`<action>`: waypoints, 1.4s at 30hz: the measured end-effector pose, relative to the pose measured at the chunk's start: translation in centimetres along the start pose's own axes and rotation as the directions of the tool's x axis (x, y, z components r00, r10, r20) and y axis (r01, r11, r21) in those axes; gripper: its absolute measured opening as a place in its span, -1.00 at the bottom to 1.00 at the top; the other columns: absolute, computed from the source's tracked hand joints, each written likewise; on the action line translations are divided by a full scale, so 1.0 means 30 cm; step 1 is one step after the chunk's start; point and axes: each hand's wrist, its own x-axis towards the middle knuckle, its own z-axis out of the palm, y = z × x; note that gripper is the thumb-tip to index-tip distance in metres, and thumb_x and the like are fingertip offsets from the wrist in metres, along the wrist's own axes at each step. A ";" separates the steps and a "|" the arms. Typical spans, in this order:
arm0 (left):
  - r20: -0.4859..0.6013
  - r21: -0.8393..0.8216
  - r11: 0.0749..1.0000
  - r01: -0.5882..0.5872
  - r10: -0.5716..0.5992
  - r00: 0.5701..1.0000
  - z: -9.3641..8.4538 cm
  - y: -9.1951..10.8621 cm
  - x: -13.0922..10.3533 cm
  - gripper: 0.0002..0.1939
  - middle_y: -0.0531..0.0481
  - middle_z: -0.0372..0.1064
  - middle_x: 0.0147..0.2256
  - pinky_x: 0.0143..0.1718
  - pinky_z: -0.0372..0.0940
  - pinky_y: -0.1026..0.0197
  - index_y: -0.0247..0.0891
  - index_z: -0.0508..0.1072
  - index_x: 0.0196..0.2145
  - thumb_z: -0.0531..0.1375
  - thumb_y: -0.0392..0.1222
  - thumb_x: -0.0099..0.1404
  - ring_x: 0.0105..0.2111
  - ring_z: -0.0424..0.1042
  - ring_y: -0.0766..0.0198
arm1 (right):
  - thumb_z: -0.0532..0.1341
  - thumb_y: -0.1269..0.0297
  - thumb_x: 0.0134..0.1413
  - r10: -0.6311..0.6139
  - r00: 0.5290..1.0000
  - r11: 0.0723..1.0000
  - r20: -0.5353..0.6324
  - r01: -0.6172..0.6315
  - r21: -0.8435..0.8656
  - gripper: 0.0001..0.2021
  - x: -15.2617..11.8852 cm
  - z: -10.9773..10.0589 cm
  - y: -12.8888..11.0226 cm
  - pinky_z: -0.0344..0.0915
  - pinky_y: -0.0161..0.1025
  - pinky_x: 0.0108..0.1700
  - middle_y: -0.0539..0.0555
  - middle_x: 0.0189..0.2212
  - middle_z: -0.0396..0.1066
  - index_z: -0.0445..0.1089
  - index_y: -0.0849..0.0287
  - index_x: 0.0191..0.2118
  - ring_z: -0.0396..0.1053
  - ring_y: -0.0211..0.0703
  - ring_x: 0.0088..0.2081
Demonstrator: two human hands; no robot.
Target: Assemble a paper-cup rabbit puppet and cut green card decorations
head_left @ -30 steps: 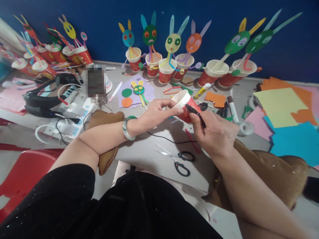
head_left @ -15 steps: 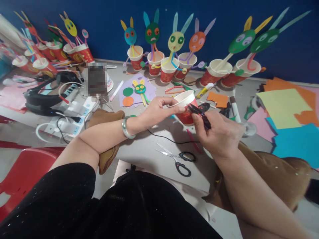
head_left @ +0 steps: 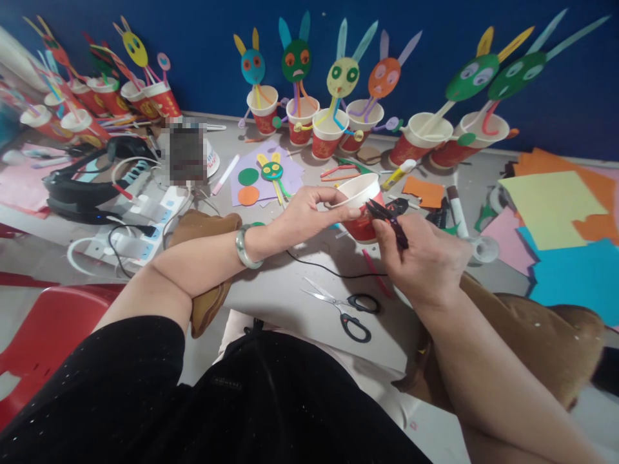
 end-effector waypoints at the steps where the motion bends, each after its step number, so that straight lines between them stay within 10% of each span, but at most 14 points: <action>1: 0.005 -0.006 1.000 0.000 0.000 1.000 -0.001 0.001 0.000 -0.43 0.00 0.56 -0.39 -0.16 0.34 0.19 -0.27 0.61 -0.40 0.48 0.37 0.20 -0.29 0.49 0.28 | 0.05 -0.14 0.51 0.004 1.000 1.000 0.002 -0.004 0.002 -0.48 0.000 0.001 0.001 -0.08 -0.15 -0.40 0.12 -0.53 0.37 0.42 0.12 -0.36 0.30 -0.12 -0.47; 42: 0.094 0.033 0.998 0.057 -0.060 0.994 -0.038 0.035 0.015 -0.43 0.00 0.47 -0.48 -0.29 0.32 0.17 -0.22 0.56 -0.49 0.48 0.38 0.18 -0.30 0.47 0.21 | 0.02 -0.16 0.51 -0.037 0.996 0.999 0.084 0.033 0.040 -0.43 0.023 -0.040 0.003 -0.11 -0.14 -0.39 0.05 -0.59 0.20 0.33 0.10 -0.48 0.14 -0.16 -0.50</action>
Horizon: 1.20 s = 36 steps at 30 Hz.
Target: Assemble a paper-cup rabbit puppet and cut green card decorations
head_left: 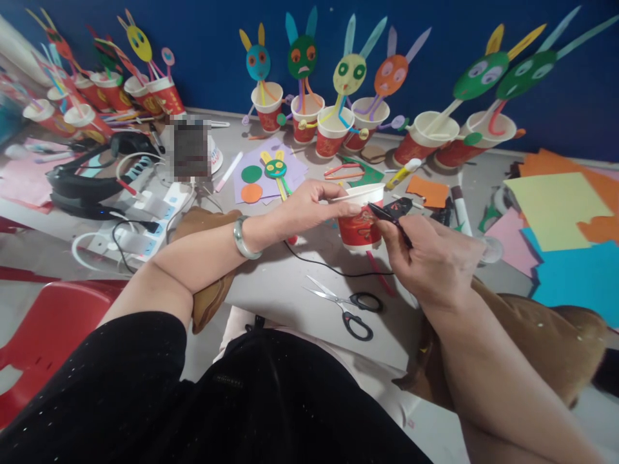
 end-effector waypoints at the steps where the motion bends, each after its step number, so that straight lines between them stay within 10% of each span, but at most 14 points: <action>1: 0.004 -0.003 1.000 -0.002 0.002 1.000 -0.001 0.000 -0.001 -0.43 0.01 0.46 -0.48 -0.29 0.32 0.17 -0.21 0.56 -0.49 0.48 0.38 0.18 -0.31 0.47 0.22 | 0.02 -0.16 0.51 -0.003 1.000 1.000 0.003 0.003 -0.004 -0.43 0.000 -0.001 -0.001 -0.11 -0.14 -0.39 0.06 -0.59 0.20 0.34 0.10 -0.48 0.14 -0.16 -0.49; 23: 0.118 0.013 0.999 0.044 -0.046 0.992 -0.041 -0.008 0.010 -0.47 0.03 0.43 -0.48 -0.35 0.23 0.21 -0.27 0.54 -0.50 0.52 0.27 0.17 -0.40 0.38 0.33 | 0.17 -0.01 0.42 -0.253 0.946 0.965 -0.204 0.230 -0.128 -0.54 0.020 -0.019 0.004 -0.09 -0.24 -0.51 0.05 -0.66 0.32 0.33 0.12 -0.51 0.16 -0.24 -0.60; 36: 0.174 0.000 0.997 0.071 -0.070 0.982 -0.058 0.005 0.011 -0.56 0.01 0.46 -0.48 -0.33 0.34 0.18 -0.26 0.57 -0.52 0.57 0.13 0.15 -0.39 0.45 0.29 | 0.05 -0.21 0.44 -0.129 0.991 0.991 -0.027 0.129 0.014 -0.40 0.041 -0.046 -0.010 -0.14 -0.16 -0.48 0.05 -0.68 0.21 0.15 0.07 -0.56 0.03 -0.23 -0.59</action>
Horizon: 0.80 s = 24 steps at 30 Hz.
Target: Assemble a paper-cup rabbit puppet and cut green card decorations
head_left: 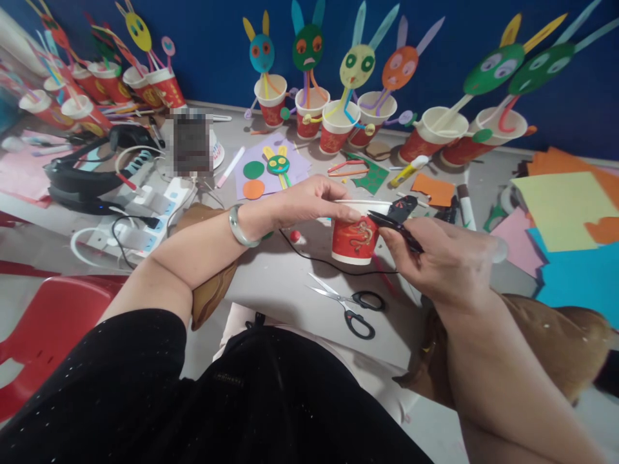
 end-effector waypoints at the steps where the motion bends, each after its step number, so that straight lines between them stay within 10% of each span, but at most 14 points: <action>1: 0.015 -0.001 1.000 0.002 -0.002 1.000 -0.002 0.003 0.001 -0.54 0.01 0.45 -0.49 -0.33 0.34 0.18 -0.26 0.56 -0.54 0.58 0.14 0.13 -0.39 0.45 0.28 | 0.05 -0.22 0.43 0.013 1.000 1.000 0.019 -0.013 0.006 -0.41 0.002 -0.001 -0.001 -0.14 -0.16 -0.48 0.05 -0.67 0.22 0.14 0.07 -0.56 0.03 -0.23 -0.58; 24: 0.168 -0.066 0.994 0.088 -0.075 0.983 -0.009 0.030 0.002 -0.63 0.04 0.50 -0.50 -0.29 0.38 0.26 -0.31 0.58 -0.53 0.58 -0.03 0.15 -0.41 0.47 0.36 | 0.18 0.11 0.55 -0.340 0.923 0.937 -0.178 0.349 0.019 -0.51 0.006 -0.015 0.026 0.01 -0.31 -0.54 -0.10 -0.67 0.26 0.25 0.11 -0.51 0.15 -0.34 -0.61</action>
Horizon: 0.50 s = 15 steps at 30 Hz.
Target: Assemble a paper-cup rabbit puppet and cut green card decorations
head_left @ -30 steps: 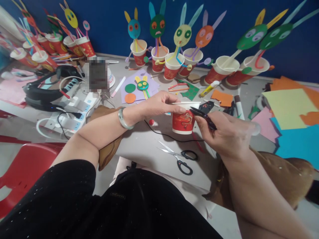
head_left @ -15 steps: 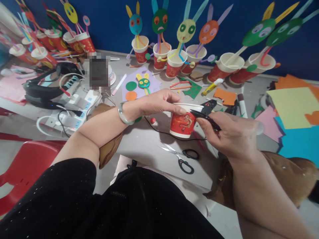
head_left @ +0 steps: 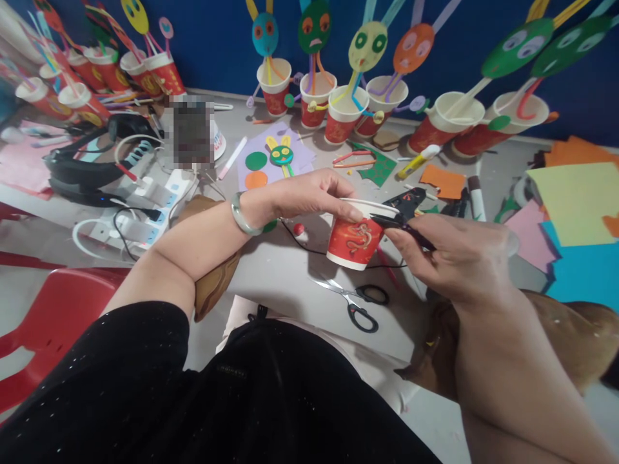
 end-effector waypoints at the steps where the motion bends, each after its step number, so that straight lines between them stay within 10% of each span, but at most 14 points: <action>1: -0.012 0.010 1.000 -0.005 0.005 1.000 -0.001 -0.004 0.001 -0.65 0.03 0.51 -0.49 -0.29 0.39 0.26 -0.31 0.59 -0.52 0.58 -0.04 0.16 -0.40 0.48 0.36 | 0.18 0.11 0.55 0.002 1.000 1.000 0.000 -0.002 -0.002 -0.51 0.000 0.000 0.000 0.00 -0.31 -0.54 -0.09 -0.67 0.25 0.25 0.11 -0.51 0.15 -0.34 -0.62; 15: -0.034 0.049 0.998 -0.037 0.038 0.999 -0.008 -0.017 0.003 -0.70 -0.01 0.53 -0.47 -0.23 0.44 0.21 -0.31 0.60 -0.51 0.56 -0.11 0.18 -0.35 0.54 0.28 | 0.10 0.04 0.59 0.007 0.999 1.000 0.052 -0.008 0.019 -0.45 -0.017 0.003 0.013 -0.01 -0.29 -0.53 -0.08 -0.68 0.21 0.24 0.12 -0.52 0.15 -0.34 -0.62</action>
